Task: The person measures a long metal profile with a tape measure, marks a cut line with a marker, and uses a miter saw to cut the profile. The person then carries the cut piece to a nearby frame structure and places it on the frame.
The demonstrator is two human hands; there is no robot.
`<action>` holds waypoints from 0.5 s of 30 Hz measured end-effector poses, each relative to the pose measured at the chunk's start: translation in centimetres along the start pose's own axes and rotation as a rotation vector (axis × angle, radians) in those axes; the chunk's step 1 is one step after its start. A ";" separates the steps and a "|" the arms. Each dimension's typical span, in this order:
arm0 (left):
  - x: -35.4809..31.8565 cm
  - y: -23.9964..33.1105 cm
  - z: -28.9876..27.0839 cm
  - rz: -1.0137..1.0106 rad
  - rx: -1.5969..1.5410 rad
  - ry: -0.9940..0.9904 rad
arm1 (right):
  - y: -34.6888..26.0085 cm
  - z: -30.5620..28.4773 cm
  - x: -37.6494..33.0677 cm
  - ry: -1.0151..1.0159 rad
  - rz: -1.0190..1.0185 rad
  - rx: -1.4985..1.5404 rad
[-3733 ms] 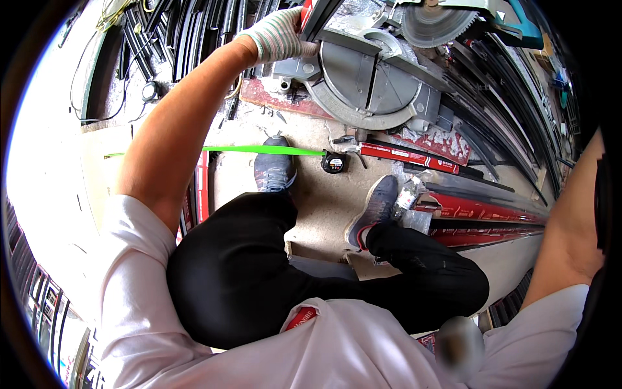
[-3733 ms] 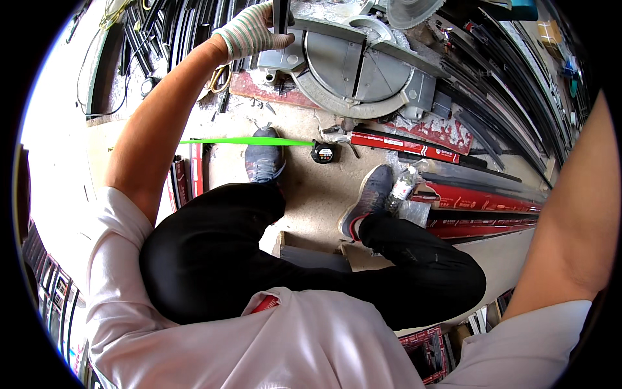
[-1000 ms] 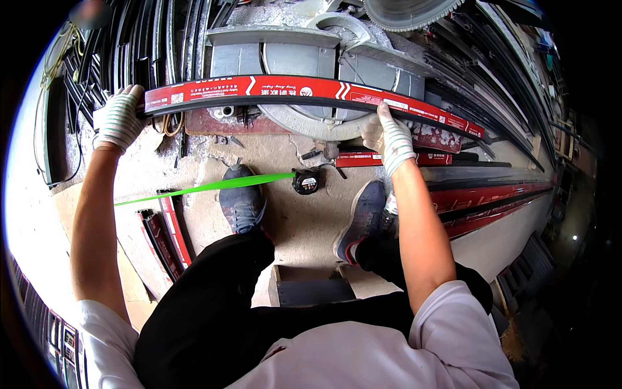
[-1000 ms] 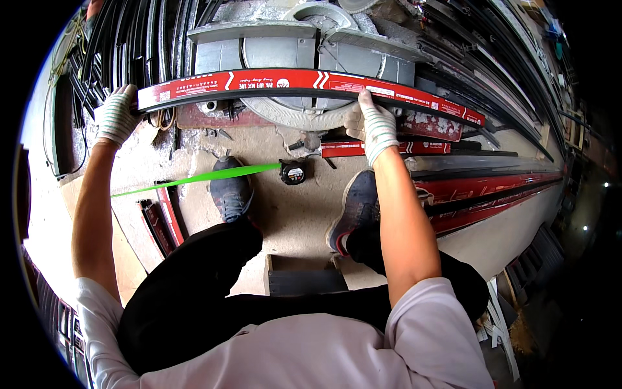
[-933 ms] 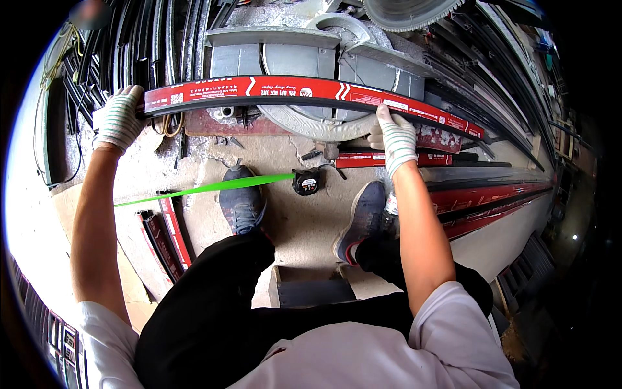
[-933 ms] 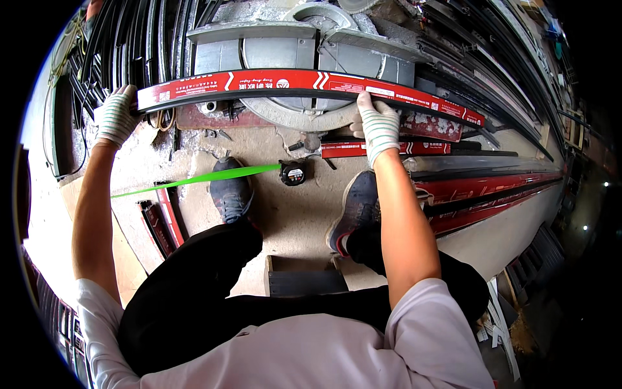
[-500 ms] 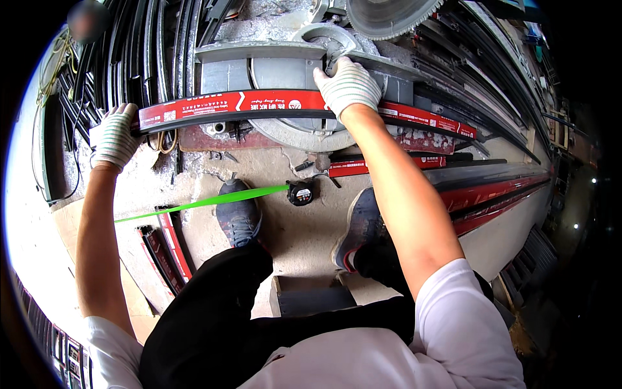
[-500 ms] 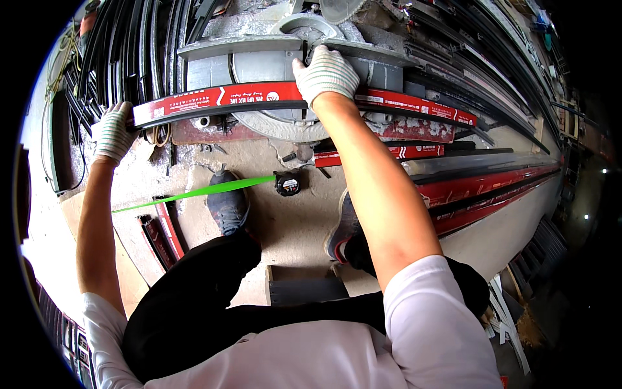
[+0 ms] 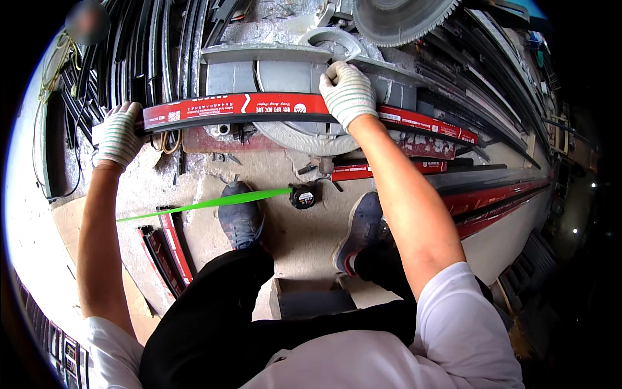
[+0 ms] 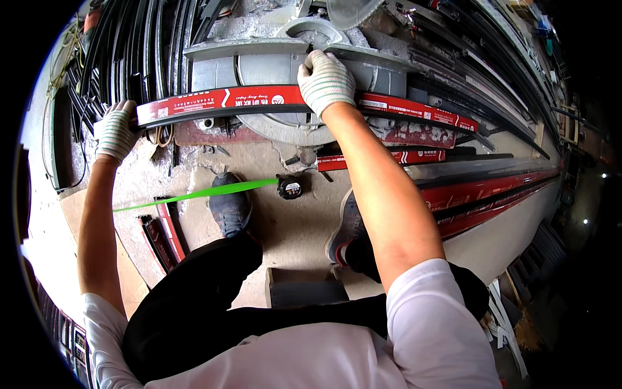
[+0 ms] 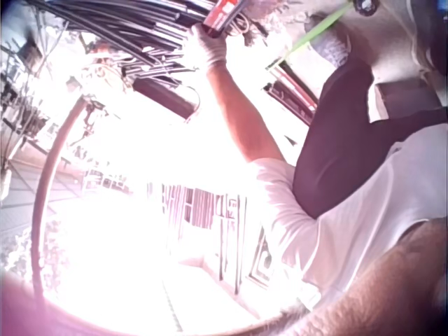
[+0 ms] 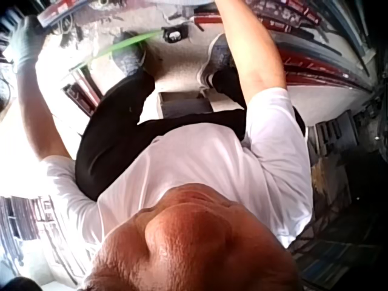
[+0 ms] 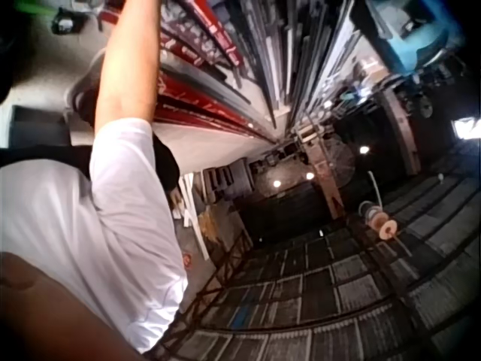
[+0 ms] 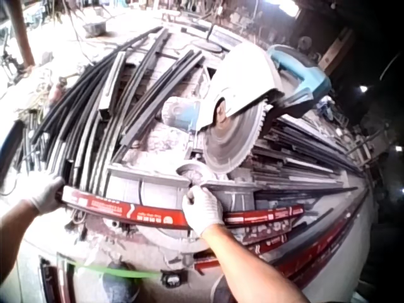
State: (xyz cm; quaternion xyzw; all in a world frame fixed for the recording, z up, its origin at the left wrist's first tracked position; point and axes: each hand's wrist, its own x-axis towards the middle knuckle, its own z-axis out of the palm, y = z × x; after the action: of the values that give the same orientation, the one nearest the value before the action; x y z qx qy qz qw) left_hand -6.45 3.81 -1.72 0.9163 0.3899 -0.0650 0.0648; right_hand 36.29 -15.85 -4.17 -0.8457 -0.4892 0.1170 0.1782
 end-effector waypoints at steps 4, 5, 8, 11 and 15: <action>-0.2 0.0 -0.2 0.096 -0.039 0.091 | 1.0 -0.6 -1.2 0.001 0.005 0.134; 0.0 -0.1 -0.2 0.104 -0.032 0.097 | 1.5 -0.5 -1.7 -0.001 0.027 0.269; -0.5 -0.6 -0.1 0.083 -0.019 0.111 | 1.7 -1.7 -3.5 0.079 -0.018 0.437; -0.4 0.3 -0.1 0.060 -0.063 0.123 | 3.6 -4.3 -5.0 0.032 -0.028 0.496; 0.1 0.9 0.4 0.039 -0.068 0.140 | 8.2 -9.7 -4.7 -0.157 0.087 0.525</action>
State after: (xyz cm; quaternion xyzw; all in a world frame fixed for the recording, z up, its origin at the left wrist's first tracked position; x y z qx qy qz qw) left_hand -5.74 3.17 -2.08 0.9232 0.3777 0.0137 0.0700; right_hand 44.04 -25.54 1.34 -0.7791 -0.4175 0.3127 0.3476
